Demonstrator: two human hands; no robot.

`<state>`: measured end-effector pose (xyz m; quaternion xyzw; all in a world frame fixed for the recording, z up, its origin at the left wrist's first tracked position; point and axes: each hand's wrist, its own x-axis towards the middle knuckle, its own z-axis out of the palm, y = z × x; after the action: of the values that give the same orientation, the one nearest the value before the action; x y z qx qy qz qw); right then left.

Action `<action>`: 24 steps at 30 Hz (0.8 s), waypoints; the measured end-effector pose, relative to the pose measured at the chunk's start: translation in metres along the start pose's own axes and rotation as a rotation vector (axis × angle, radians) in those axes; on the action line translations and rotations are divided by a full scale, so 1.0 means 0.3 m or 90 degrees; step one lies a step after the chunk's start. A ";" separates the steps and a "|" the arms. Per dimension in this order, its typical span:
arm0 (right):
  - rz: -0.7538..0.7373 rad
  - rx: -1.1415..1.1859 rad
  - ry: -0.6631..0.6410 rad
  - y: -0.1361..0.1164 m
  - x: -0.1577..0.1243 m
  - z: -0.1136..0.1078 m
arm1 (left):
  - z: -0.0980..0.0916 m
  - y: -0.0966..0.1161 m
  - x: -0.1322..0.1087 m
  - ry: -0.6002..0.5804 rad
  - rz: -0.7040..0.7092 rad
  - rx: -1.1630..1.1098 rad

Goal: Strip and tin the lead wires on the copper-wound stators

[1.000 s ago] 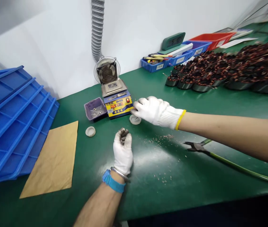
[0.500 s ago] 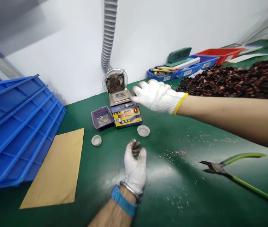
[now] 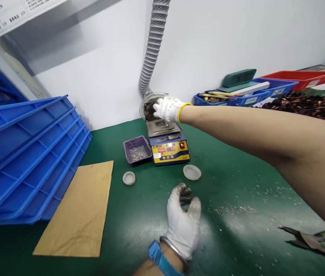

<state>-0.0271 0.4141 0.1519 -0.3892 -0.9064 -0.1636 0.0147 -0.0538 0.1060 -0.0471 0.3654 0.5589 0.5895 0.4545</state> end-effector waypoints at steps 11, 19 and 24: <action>0.150 0.047 -0.017 0.078 -0.034 -0.090 | 0.003 0.003 0.001 -0.013 0.004 0.027; 0.285 0.306 -0.093 0.099 -0.067 -0.143 | 0.005 0.010 0.002 -0.013 0.011 0.032; 0.291 0.332 -0.054 0.049 -0.019 -0.089 | 0.002 0.010 0.003 -0.021 0.005 0.032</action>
<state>-0.0154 0.4115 0.1804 -0.5715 -0.8071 0.0970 0.1125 -0.0538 0.1073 -0.0440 0.3887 0.5645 0.5711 0.4518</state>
